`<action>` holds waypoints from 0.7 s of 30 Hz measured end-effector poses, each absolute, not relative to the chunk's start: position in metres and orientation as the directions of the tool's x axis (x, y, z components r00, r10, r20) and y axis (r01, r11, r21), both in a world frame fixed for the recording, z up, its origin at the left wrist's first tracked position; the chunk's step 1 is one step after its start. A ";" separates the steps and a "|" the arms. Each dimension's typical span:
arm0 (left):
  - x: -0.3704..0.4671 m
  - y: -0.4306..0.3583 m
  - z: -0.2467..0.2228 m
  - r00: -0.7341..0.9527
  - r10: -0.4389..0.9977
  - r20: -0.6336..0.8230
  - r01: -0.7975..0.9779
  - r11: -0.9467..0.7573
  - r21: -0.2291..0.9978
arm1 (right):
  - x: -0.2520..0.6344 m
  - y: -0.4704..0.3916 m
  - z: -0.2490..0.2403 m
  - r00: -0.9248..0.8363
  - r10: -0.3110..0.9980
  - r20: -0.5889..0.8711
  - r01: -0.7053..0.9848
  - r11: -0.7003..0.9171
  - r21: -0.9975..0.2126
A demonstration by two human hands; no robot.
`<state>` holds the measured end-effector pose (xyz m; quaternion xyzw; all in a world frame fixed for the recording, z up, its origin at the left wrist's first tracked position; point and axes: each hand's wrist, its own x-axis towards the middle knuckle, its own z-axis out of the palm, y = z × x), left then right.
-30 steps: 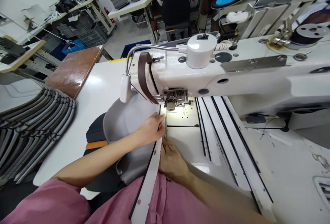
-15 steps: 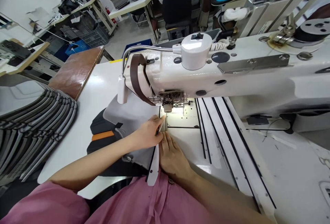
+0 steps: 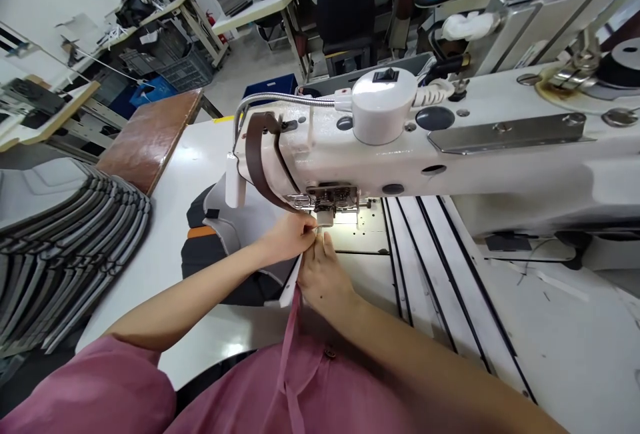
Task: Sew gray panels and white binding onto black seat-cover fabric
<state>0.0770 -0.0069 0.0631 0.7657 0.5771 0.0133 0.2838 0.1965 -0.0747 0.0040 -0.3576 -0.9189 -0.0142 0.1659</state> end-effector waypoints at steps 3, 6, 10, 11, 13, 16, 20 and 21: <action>0.078 0.000 0.058 0.327 0.912 -0.249 0.874 -0.191 0.447 | 0.196 -0.064 0.002 -0.669 0.673 0.316 0.681 0.725 -0.101; 0.079 -0.004 0.053 0.293 0.934 -0.204 0.885 -0.184 0.427 | 0.202 -0.068 -0.001 -0.620 0.707 0.340 0.726 0.681 -0.093; 0.078 -0.030 0.060 0.293 0.933 -0.210 0.896 -0.191 0.402 | 0.216 -0.103 -0.001 -0.552 0.753 0.359 0.731 0.644 -0.227; 0.077 -0.038 0.065 0.312 0.920 -0.237 0.898 -0.204 0.391 | 0.218 -0.114 -0.001 -0.547 0.754 0.365 0.697 0.651 -0.300; 0.074 -0.050 0.077 0.362 0.878 -0.315 0.899 -0.239 0.366 | 0.219 -0.132 0.000 -0.559 0.743 0.368 0.579 0.668 -0.468; 0.073 -0.057 0.092 0.383 0.819 -0.428 0.914 -0.267 0.306 | 0.202 -0.146 -0.002 -0.625 0.693 0.359 0.426 0.688 -0.587; 0.086 -0.058 0.096 0.335 0.804 -0.492 0.942 -0.266 0.207 | 0.148 -0.149 -0.011 -0.667 0.672 0.323 0.536 0.733 -0.419; 0.091 -0.059 0.094 0.323 0.806 -0.495 0.946 -0.269 0.180 | 0.133 -0.149 -0.014 -0.662 0.681 0.313 0.567 0.729 -0.383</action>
